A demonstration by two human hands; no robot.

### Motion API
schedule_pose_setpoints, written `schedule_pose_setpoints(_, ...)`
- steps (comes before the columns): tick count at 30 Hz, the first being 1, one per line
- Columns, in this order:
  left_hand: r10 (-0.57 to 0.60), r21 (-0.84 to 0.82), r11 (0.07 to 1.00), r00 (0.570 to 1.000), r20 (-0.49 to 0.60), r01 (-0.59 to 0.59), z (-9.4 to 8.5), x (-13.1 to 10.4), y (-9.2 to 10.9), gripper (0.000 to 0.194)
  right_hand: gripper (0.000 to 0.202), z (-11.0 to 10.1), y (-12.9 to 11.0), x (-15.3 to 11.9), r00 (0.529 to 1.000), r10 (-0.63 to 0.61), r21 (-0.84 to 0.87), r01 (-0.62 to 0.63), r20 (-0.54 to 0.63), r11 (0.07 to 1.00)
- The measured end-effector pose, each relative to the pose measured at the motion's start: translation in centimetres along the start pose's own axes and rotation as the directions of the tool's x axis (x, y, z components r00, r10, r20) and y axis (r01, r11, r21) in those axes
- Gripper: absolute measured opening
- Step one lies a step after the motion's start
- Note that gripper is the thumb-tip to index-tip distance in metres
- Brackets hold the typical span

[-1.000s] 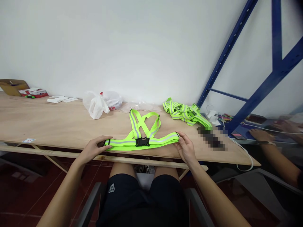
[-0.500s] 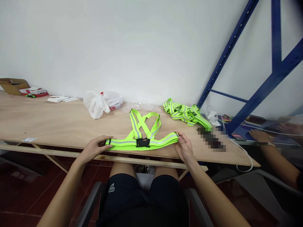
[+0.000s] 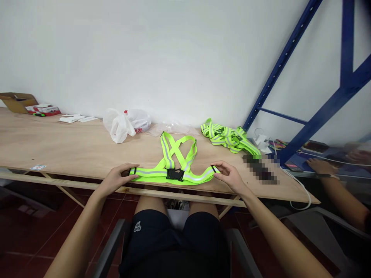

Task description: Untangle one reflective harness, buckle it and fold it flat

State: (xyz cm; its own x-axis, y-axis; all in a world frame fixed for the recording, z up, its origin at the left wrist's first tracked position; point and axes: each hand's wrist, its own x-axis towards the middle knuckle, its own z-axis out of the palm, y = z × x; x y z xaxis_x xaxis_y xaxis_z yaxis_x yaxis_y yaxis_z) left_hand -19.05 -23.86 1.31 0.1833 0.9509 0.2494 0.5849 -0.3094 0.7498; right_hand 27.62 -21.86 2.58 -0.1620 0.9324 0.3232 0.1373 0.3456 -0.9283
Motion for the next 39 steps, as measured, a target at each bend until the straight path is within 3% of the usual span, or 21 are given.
schedule_pose_setpoints(9,0.007,0.0,1.0,1.0,0.0,-0.007,0.0,0.0,0.0,0.066,0.044,1.7,-0.1,-0.3,0.998,0.059,0.254,-0.052,-0.019,0.966)
schedule_pose_setpoints(17,-0.031,-0.076,0.997,0.999,0.013,0.031,0.0,-0.1,0.7,0.069,0.045,0.1,-0.1,0.1,0.994,0.03,-0.109,-0.018,0.103,0.994)
schedule_pose_setpoints(23,-0.027,-0.096,0.995,0.999,0.017,0.029,-0.6,-0.3,0.9,0.068,0.043,-1.7,-1.8,-0.1,0.982,-0.011,-0.474,0.099,0.186,0.875)
schedule_pose_setpoints(29,0.043,-0.024,0.999,0.999,0.028,-0.042,-1.0,0.0,1.6,0.067,0.041,-3.6,-1.2,-0.5,0.964,-0.068,-0.586,0.213,0.259,0.782)
schedule_pose_setpoints(34,0.087,0.1,0.991,0.994,0.07,-0.094,-1.2,0.2,1.5,0.062,0.039,-4.6,0.3,-1.1,0.961,-0.025,-0.652,0.205,0.274,0.73)
schedule_pose_setpoints(39,0.061,0.149,0.986,0.996,0.065,-0.07,-1.2,-0.1,0.7,0.064,0.039,-4.9,0.1,-1.5,0.964,-0.023,-0.653,0.196,0.264,0.731)
